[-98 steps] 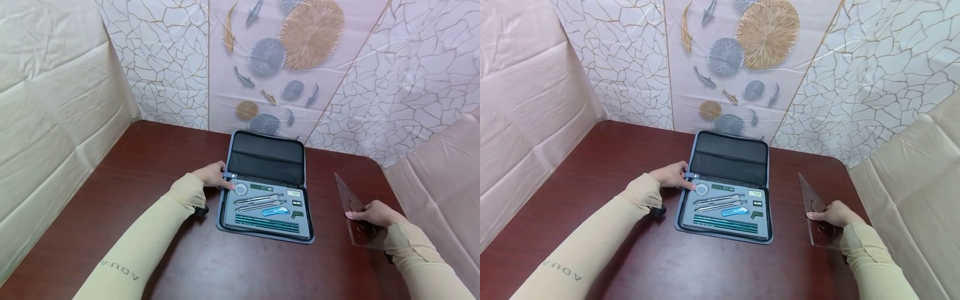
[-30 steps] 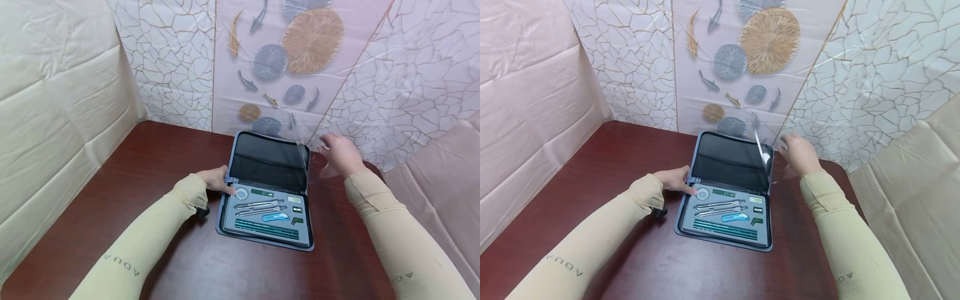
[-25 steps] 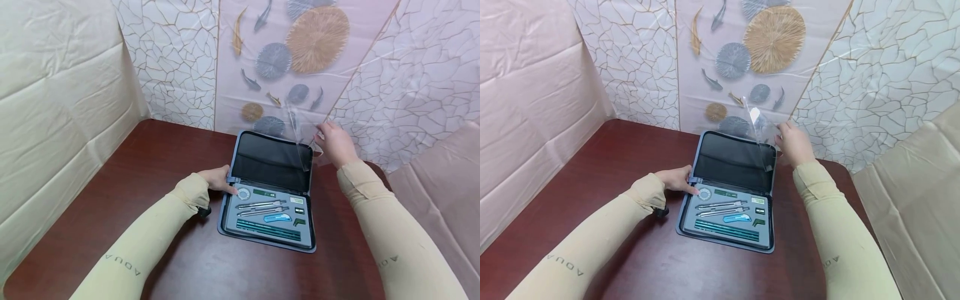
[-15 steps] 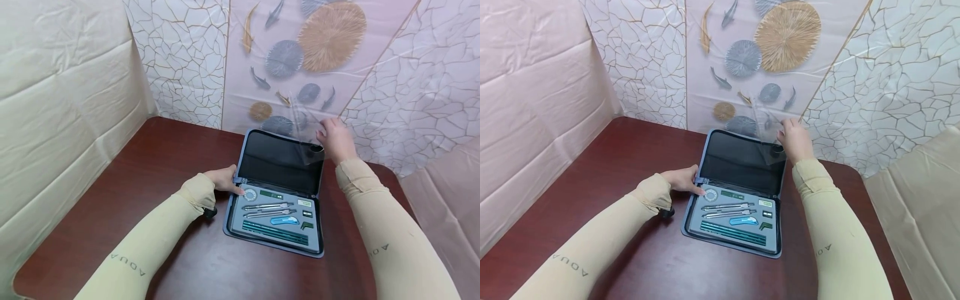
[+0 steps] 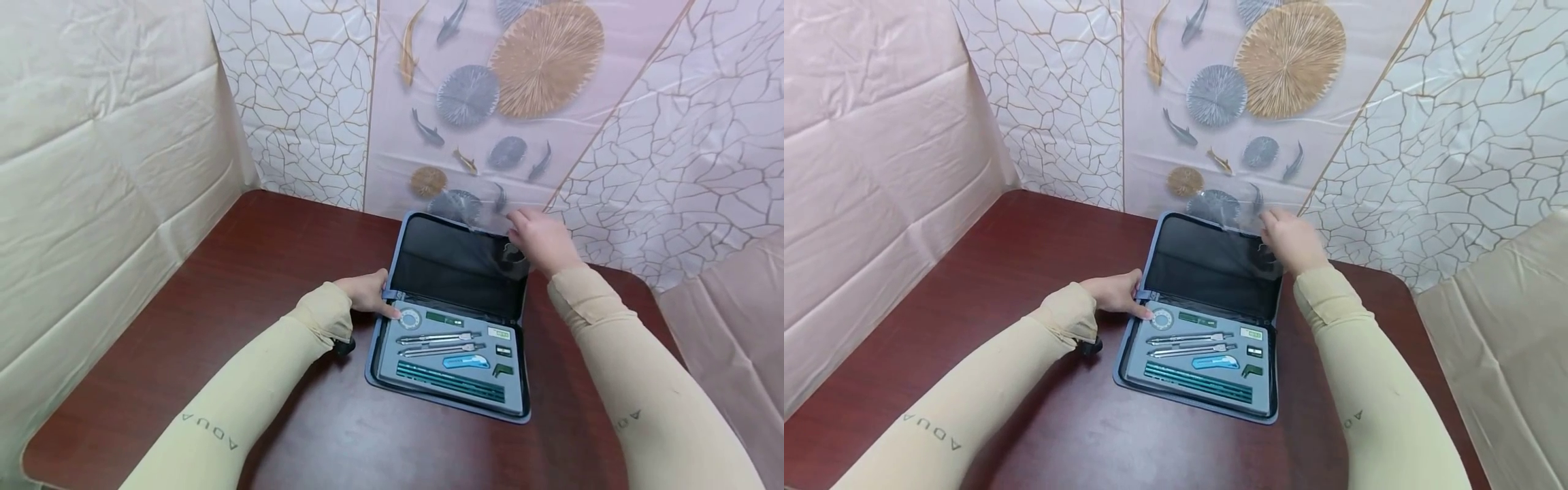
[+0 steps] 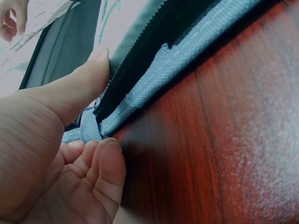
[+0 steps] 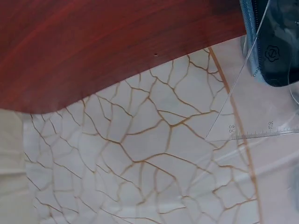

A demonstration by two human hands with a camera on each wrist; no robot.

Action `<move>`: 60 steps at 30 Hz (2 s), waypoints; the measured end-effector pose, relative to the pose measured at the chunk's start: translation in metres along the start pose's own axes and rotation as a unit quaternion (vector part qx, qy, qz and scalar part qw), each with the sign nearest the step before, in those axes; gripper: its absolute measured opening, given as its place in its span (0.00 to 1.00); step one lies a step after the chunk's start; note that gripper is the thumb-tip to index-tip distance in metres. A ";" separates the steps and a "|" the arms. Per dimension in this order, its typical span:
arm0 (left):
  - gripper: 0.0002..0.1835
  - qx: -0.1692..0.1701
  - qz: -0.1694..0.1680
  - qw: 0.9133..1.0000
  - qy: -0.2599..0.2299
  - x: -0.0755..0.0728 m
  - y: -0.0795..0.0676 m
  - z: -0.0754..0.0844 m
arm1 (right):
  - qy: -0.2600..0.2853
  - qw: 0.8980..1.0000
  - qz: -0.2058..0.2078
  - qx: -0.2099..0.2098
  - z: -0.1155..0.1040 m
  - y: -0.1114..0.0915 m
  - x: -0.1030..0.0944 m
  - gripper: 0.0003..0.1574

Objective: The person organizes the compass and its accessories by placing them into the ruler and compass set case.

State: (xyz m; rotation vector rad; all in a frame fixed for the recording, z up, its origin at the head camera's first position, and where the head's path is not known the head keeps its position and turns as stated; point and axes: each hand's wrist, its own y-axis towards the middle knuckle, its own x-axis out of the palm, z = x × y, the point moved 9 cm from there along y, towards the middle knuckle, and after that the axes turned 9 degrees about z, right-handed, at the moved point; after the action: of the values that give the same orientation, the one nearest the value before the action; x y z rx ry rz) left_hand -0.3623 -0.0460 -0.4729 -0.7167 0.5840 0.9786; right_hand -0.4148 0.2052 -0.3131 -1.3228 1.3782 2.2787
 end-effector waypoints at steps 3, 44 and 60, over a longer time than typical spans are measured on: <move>0.32 -0.002 0.000 1.000 -0.001 0.001 0.001 -0.002 | 0.003 1.000 -0.013 -0.026 -0.012 0.004 0.006 0.14; 0.33 0.005 -0.004 1.000 -0.006 -0.001 -0.004 0.001 | -0.042 0.988 -0.141 -0.049 -0.044 -0.023 0.056 0.17; 0.32 0.009 -0.012 1.000 0.005 -0.002 -0.007 0.005 | 0.033 0.936 -0.115 0.332 0.068 -0.079 0.031 0.21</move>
State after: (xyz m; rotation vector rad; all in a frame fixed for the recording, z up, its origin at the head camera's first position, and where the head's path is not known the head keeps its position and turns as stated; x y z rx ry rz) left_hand -0.3567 -0.0460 -0.4665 -0.7118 0.5899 0.9469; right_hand -0.4318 0.2939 -0.3739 -1.2366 1.6924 1.4270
